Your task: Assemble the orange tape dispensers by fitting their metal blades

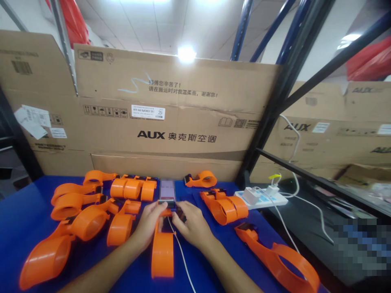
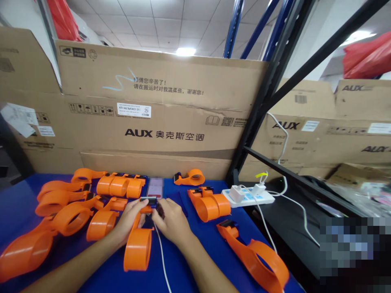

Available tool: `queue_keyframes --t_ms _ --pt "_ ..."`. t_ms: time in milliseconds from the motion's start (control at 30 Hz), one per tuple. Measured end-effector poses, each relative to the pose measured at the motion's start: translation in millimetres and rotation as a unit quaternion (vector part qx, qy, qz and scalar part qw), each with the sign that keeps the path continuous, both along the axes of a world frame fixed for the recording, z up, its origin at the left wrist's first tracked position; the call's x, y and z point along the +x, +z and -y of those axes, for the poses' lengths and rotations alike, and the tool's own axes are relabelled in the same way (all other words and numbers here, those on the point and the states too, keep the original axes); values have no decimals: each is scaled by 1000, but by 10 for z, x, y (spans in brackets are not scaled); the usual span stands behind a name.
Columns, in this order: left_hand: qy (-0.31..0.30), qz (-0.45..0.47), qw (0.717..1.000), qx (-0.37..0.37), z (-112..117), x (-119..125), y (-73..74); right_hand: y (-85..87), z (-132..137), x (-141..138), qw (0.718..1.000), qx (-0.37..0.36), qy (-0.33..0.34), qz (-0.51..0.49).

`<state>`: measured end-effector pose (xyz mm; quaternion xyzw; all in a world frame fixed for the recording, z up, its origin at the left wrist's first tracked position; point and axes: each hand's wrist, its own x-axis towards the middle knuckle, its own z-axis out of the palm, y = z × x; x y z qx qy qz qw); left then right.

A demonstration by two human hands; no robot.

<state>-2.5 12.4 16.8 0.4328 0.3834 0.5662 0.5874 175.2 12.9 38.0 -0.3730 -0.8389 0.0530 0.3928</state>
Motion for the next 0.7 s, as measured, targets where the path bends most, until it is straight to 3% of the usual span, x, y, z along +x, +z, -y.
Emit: queue_keyframes --t_ms 233,367,567,700 --pt "-15 9 1000 -15 -22 -1 -32 75 1 16 1000 -11 24 8" --pt "-70 6 998 -2 -68 -53 7 124 -15 77 992 -79 30 -89" --pt "-53 12 998 -23 -158 -154 8 166 -133 213 984 -68 -77 -147" --pt "-19 73 995 -71 -179 -156 -65 157 -199 281 986 -64 -134 -80"
